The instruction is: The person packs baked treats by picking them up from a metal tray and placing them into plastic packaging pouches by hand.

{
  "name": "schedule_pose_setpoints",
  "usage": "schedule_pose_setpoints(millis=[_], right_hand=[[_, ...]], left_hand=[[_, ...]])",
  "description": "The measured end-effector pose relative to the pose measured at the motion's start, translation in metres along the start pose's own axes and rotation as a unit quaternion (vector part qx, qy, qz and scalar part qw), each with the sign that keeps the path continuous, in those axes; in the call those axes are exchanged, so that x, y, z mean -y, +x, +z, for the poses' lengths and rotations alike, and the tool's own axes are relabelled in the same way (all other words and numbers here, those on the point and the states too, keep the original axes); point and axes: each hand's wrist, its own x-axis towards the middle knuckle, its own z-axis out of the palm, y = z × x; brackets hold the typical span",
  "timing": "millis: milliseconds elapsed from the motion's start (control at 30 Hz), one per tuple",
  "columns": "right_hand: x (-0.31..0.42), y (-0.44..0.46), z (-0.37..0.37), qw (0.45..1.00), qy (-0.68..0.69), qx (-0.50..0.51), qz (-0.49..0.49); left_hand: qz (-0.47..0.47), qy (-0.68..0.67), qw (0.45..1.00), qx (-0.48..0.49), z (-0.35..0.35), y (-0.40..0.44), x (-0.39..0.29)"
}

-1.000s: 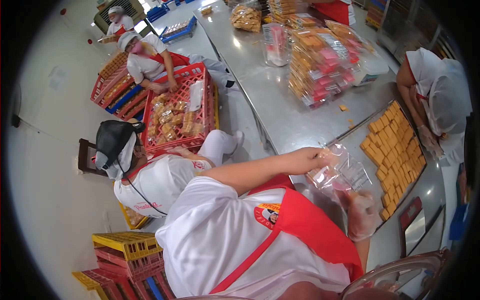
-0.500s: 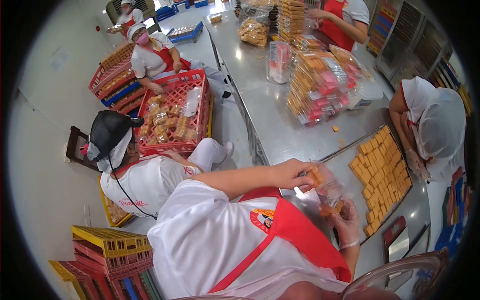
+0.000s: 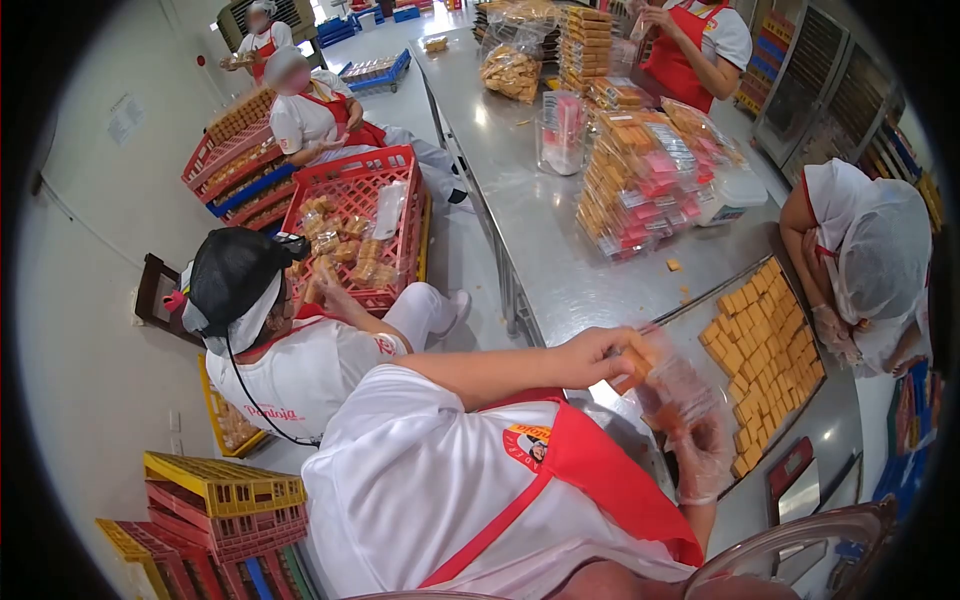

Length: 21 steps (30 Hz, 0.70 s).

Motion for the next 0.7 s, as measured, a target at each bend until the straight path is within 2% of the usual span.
schedule_pose_setpoints(millis=[33, 67, 133, 167, 267, 333, 433, 567, 667, 700], right_hand=[[-0.005, 0.001, -0.007, 0.998, -0.06, 0.025, 0.026], [-0.004, 0.002, -0.011, 0.996, -0.062, 0.047, 0.04], [0.003, 0.002, -0.017, 0.992, -0.066, 0.089, 0.063], [0.008, 0.002, -0.016, 0.994, -0.011, 0.089, 0.06], [0.028, 0.002, 0.0, 0.982, 0.158, 0.09, 0.044], [0.034, -0.003, 0.011, 0.957, 0.273, 0.094, 0.029], [0.025, -0.005, 0.003, 0.936, 0.327, 0.084, 0.104], [0.004, -0.005, 0.0, 0.939, 0.313, 0.087, 0.114], [0.007, -0.002, 0.003, 0.95, 0.283, 0.056, 0.122], [0.011, -0.003, 0.004, 0.951, 0.28, 0.047, 0.123]], left_hand=[[-0.015, 0.058, 0.997, 0.053, -0.003, 0.001, -0.015], [-0.029, 0.115, 0.987, 0.106, -0.004, 0.002, -0.023], [-0.023, 0.136, 0.983, 0.122, 0.003, 0.002, -0.015], [-0.02, 0.147, 0.981, 0.129, 0.007, 0.002, -0.011], [0.123, 0.182, 0.974, 0.062, 0.009, 0.004, -0.009], [0.134, 0.174, 0.974, 0.061, 0.009, 0.005, -0.01], [0.15, 0.162, 0.972, 0.079, 0.01, 0.006, -0.008], [0.184, 0.118, 0.974, 0.058, 0.019, 0.009, -0.002], [0.081, 0.002, 0.996, 0.045, 0.02, 0.008, 0.002], [0.074, -0.015, 0.997, 0.021, 0.021, 0.008, 0.004]])
